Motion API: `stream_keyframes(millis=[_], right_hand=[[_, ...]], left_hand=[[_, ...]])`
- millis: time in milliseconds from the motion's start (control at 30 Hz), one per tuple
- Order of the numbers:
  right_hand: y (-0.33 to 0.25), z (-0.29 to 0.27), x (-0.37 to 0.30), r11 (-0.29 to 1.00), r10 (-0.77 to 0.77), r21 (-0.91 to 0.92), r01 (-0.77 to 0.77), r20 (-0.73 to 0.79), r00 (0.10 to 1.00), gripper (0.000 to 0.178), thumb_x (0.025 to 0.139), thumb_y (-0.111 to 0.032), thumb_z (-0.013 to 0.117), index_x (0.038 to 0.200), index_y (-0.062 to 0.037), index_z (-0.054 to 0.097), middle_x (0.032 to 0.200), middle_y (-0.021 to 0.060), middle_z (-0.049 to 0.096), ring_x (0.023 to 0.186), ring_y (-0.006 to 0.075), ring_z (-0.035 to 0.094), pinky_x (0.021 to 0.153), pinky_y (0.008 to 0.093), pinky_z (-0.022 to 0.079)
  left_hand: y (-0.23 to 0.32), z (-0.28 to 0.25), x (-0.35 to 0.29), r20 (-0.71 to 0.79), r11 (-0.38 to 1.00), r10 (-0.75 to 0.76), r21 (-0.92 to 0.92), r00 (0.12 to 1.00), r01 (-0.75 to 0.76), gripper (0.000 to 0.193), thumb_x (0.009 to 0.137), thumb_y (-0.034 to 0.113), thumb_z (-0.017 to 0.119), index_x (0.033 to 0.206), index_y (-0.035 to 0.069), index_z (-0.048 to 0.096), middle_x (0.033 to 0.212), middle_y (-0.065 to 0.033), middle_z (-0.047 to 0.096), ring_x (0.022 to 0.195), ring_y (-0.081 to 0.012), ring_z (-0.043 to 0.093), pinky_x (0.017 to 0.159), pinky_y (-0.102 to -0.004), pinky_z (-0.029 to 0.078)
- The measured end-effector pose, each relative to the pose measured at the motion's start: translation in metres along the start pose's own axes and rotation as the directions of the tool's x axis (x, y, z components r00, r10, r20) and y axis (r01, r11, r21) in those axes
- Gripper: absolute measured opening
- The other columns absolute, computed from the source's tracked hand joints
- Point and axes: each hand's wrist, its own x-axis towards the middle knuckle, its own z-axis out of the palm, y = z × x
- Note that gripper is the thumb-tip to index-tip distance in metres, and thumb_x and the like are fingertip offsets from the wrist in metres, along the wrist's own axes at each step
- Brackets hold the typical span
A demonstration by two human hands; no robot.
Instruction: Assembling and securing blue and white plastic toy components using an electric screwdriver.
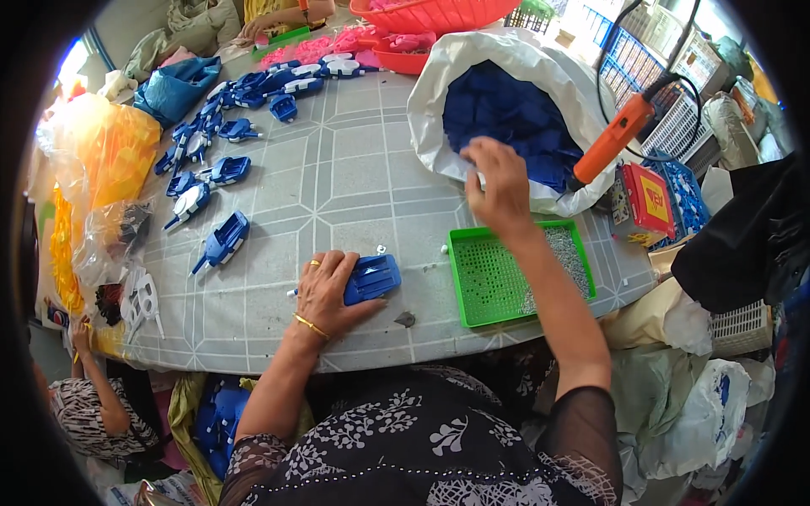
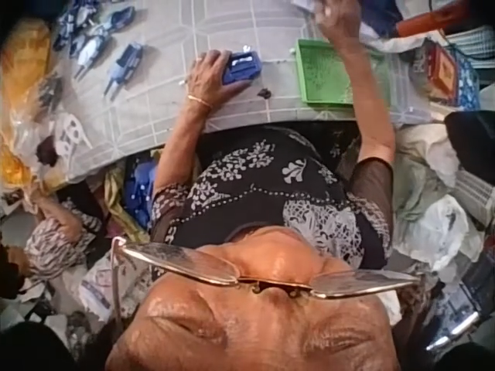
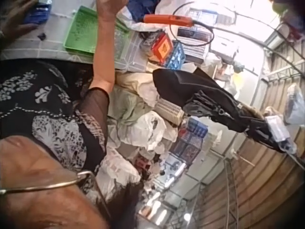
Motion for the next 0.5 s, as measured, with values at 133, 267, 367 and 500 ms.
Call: stream_keyframes(millis=[133,267,367,500], right_hand=[[0.077,0.047,0.034,0.917,0.371,-0.306,-0.257,0.410,0.833,0.065,0.073,-0.012,0.067,0.138,-0.0148,0.057,0.139,0.0163,0.054,0.131,0.0384,0.050,0.109,0.0498,0.042],[0.101,0.052,0.057,0.926,0.353,-0.349,-0.145,0.662,0.661,0.073,0.069,-0.013,0.067,0.142,-0.0146,0.055,0.138,0.0194,0.053,0.130,0.0404,0.051,0.111,0.0487,0.044],[0.103,0.048,0.058,0.948,0.287,-0.302,-0.099,0.682,0.673,0.058,0.073,-0.008,0.065,0.130,-0.0105,0.060,0.132,0.0206,0.056,0.123,0.0410,0.055,0.106,0.0452,0.047],[0.088,0.038,0.057,0.969,0.240,-0.186,-0.164,0.535,0.810,0.033,0.079,-0.004,0.061,0.112,-0.0077,0.064,0.114,0.0209,0.066,0.109,0.0389,0.064,0.097,0.0458,0.050]], left_hand=[[0.002,0.000,0.003,0.043,0.999,-0.021,-0.040,0.999,0.022,0.069,0.065,0.045,0.085,0.117,0.006,0.062,0.105,-0.0120,0.059,0.098,-0.0334,0.056,0.087,-0.0450,0.043],[-0.001,0.001,-0.002,0.029,0.998,-0.004,-0.066,1.000,0.006,0.072,0.065,0.045,0.085,0.120,0.005,0.062,0.107,-0.0127,0.059,0.099,-0.0341,0.056,0.088,-0.0455,0.045],[-0.001,0.000,-0.005,0.036,0.998,-0.015,-0.058,0.999,0.018,0.075,0.065,0.046,0.086,0.122,0.004,0.061,0.110,-0.0139,0.060,0.102,-0.0351,0.056,0.090,-0.0457,0.045],[-0.002,0.003,-0.008,-0.011,0.997,-0.048,-0.061,0.999,0.047,0.081,0.062,0.048,0.086,0.125,0.004,0.059,0.114,-0.0153,0.061,0.108,-0.0370,0.057,0.094,-0.0464,0.045]])
